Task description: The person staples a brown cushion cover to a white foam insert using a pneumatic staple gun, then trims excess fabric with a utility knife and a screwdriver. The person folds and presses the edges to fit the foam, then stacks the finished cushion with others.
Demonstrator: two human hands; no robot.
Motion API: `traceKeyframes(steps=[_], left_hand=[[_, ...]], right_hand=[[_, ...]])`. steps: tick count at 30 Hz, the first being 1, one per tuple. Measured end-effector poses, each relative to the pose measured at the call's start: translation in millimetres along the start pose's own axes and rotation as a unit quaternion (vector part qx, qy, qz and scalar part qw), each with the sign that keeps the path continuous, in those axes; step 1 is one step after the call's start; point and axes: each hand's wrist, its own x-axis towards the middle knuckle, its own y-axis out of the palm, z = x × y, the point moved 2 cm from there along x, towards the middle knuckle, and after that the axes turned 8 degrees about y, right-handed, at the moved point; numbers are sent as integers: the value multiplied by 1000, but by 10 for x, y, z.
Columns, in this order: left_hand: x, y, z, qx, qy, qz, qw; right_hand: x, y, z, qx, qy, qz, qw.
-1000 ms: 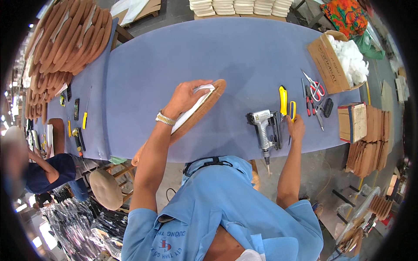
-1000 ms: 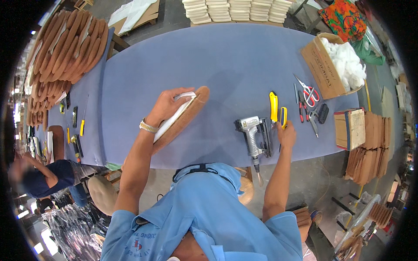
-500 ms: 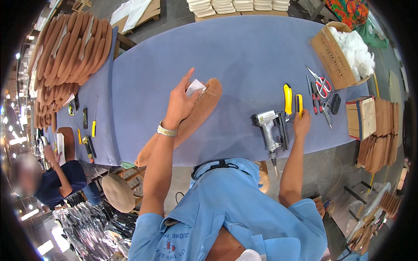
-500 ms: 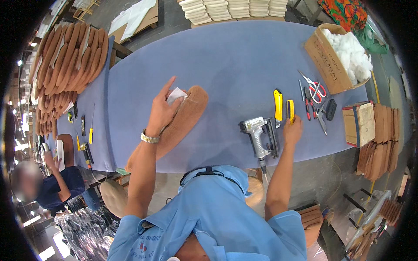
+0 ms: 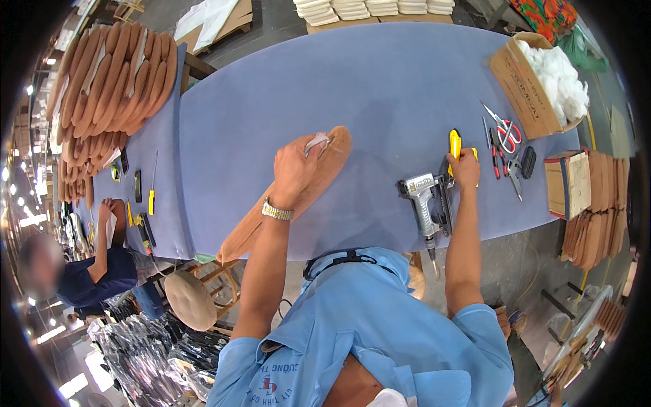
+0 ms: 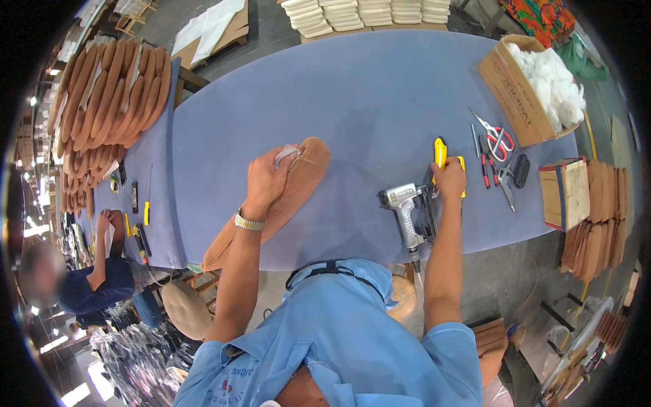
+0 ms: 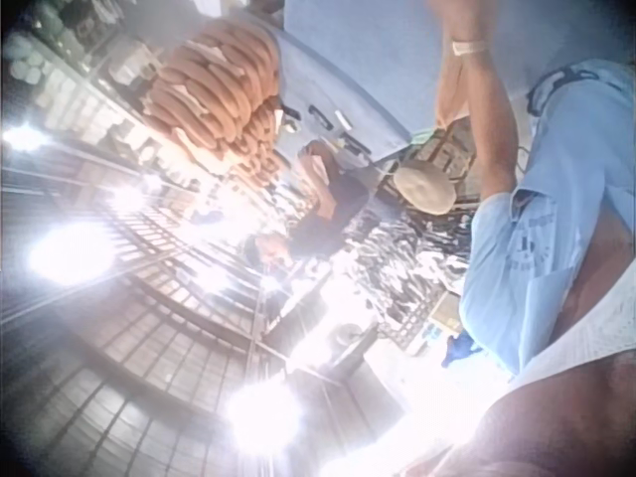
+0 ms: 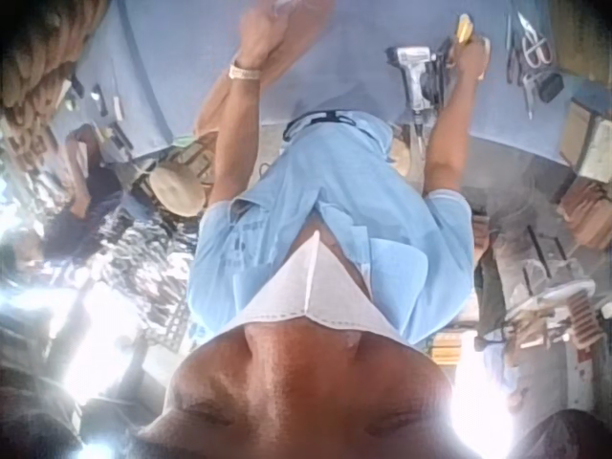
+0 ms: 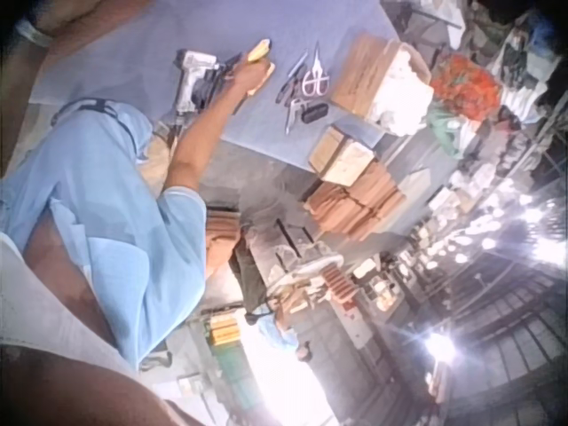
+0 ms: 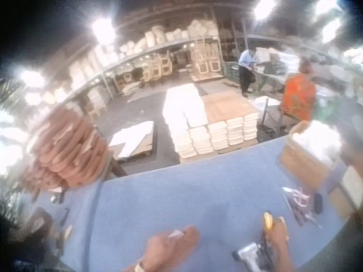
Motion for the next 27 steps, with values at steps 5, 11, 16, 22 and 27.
traceKeyframes(steps=[5,11,16,22,27], left_hand=[[46,13,-66,37,-1,31,999],[0,123,42,5,44,-24,999],[-35,123,21,-90,104,-27,990],[-10,143,-14,-35,93,19,995],[16,211,98,-67,112,-10,991]], right_hand=[[-218,-221,157,382,-23,86,920],[-1650,-484,1345,745,-87,130,648],[-2222,-199,1807,751,-103,89,646],[-2641,-96,2184,679,-143,24,719],[-2742,347,2349,650,-146,-122,736]])
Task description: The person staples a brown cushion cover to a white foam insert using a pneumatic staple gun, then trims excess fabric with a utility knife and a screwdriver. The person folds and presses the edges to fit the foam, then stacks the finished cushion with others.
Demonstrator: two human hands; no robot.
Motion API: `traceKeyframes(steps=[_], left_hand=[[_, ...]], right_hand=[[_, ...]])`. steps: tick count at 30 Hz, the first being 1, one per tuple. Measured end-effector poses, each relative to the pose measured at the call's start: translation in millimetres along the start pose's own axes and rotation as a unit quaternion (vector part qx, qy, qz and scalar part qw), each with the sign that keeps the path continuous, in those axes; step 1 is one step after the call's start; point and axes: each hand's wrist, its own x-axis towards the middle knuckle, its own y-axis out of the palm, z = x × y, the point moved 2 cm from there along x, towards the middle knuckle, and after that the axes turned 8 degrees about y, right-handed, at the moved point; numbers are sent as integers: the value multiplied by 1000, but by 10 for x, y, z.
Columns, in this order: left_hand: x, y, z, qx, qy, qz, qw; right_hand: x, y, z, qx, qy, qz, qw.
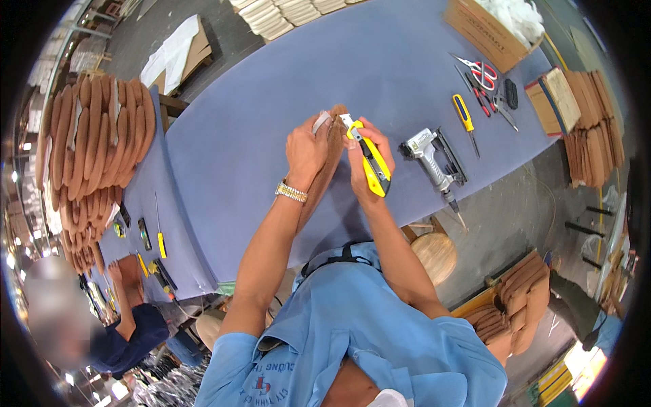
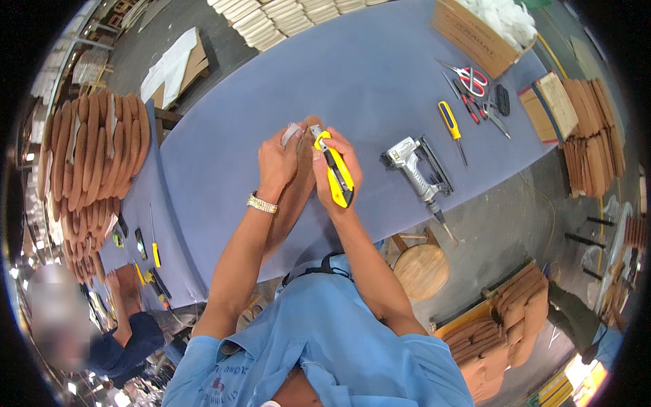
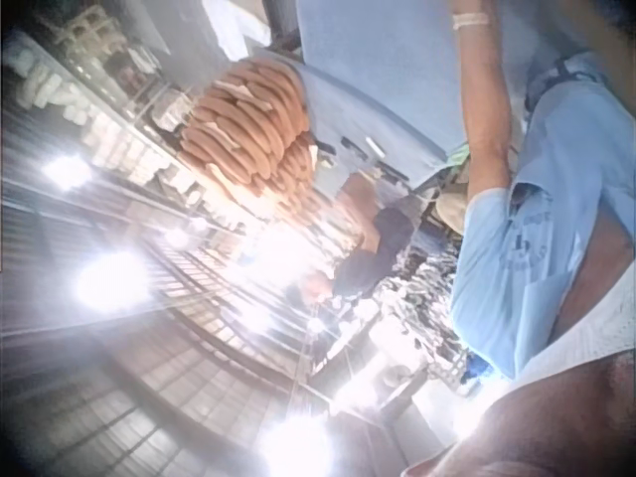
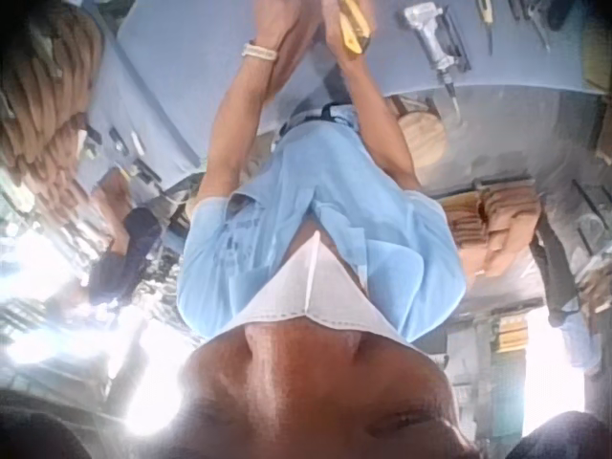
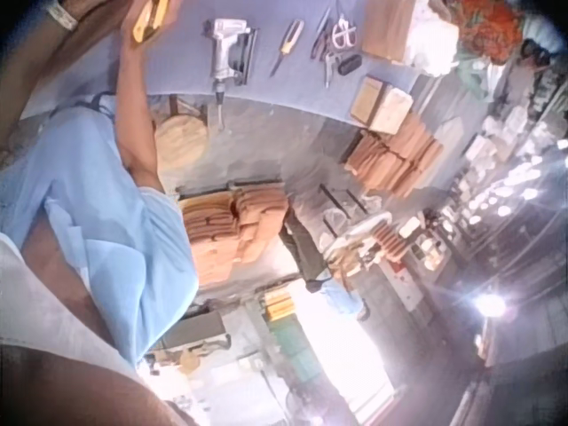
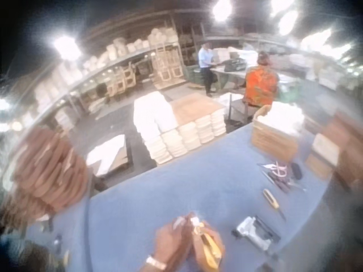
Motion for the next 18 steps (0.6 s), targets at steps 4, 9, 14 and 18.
traceKeyframes(steps=[4,9,14,18], left_hand=[[39,0,16,-10,17,8,1000],[116,-87,71,29,98,49,994],[109,-67,113,16,85,45,995],[94,-70,120,14,85,18,996]], right_hand=[[-106,120,-46,-89,-75,-29,993],[-193,225,24,-136,-77,-44,987],[-177,287,67,-174,-83,-46,980],[-145,310,78,-194,-88,-47,976]])
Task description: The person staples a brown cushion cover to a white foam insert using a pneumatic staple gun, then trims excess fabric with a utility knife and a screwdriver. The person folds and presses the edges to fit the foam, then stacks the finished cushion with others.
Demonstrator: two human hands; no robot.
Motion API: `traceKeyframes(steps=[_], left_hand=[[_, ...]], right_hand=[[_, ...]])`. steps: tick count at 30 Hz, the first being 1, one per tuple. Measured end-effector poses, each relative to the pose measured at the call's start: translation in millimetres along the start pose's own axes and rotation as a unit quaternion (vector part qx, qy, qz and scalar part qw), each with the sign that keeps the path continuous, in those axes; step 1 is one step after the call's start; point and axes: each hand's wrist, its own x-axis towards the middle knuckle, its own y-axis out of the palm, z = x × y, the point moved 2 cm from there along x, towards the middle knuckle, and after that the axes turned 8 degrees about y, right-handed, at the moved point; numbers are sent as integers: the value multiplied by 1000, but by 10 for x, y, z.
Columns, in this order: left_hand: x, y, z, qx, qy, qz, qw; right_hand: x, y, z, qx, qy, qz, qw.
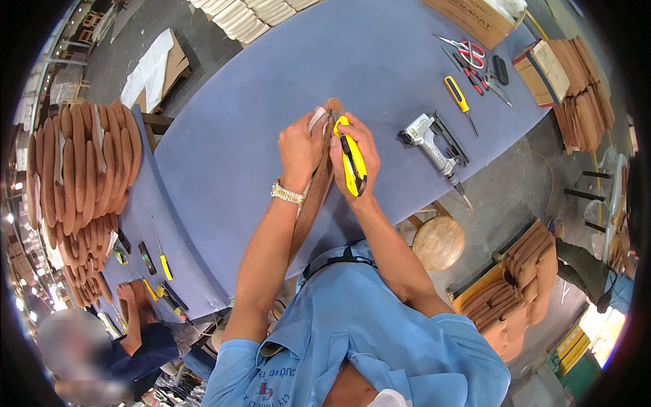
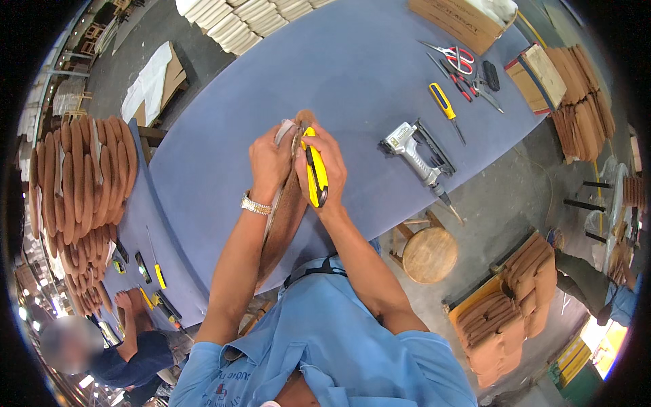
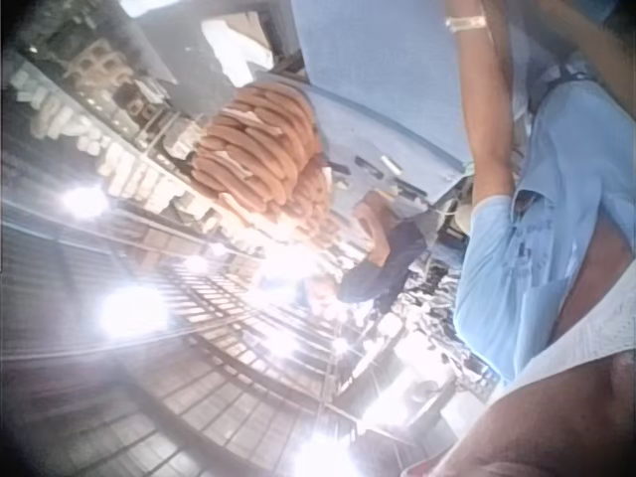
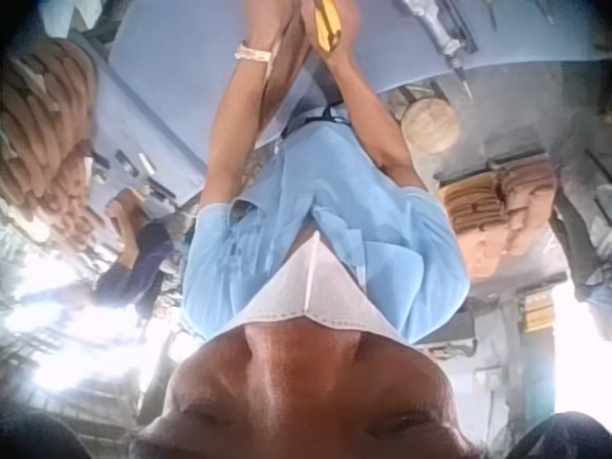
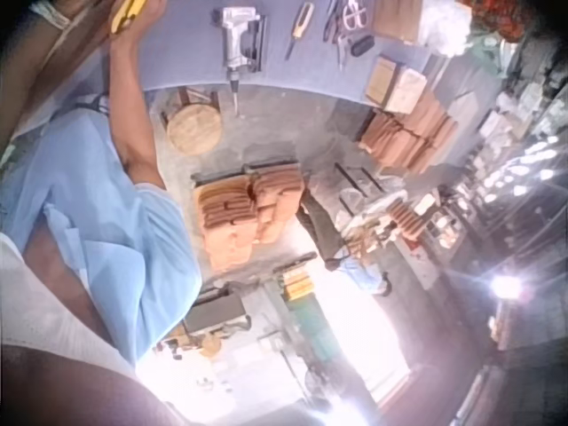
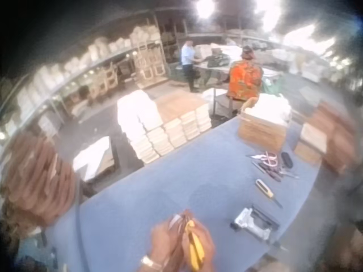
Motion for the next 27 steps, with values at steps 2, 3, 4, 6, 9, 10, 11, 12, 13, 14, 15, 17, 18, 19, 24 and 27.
traceKeyframes(steps=[2,3,4,6,9,10,11,12,13,14,15,17,18,19,24,27], left_hand=[[-15,13,59,2,4,-10,1000],[-6,14,47,-3,1,-10,1000],[-1,14,35,-7,-2,-10,1000],[10,-12,-2,-4,-24,8,1000],[28,-36,-58,-4,-38,21,999],[28,-38,-64,-5,-40,23,999],[23,-31,-53,-9,-31,19,999],[16,-17,-34,-15,-23,16,1000],[12,-7,-15,-20,-14,13,1000],[11,1,7,-23,-7,17,1000],[10,-2,22,-26,0,21,999],[-3,-10,50,-31,9,25,999],[-4,-13,54,-34,13,24,999],[-6,-14,56,-36,16,23,999],[6,-15,46,-46,-9,34,998],[2,10,33,-50,-16,18,998]], right_hand=[[12,22,3,-6,-9,0,1000],[27,26,3,-11,-19,-3,1000],[38,27,4,-17,-30,-7,999],[52,33,15,-19,-31,-6,999],[64,49,-2,-31,-38,-10,999],[66,54,-8,-36,-42,-12,998],[66,57,-5,-39,-44,-13,998],[67,54,-2,-43,-47,-14,998],[69,52,3,-47,-50,-15,998],[76,53,6,-47,-46,-16,998],[82,55,12,-48,-42,-17,998],[79,46,15,-50,-36,-13,998],[81,36,14,-51,-35,-10,998],[82,29,13,-52,-34,-6,998],[55,28,-14,-31,-12,7,999],[59,9,34,-25,21,17,999]])
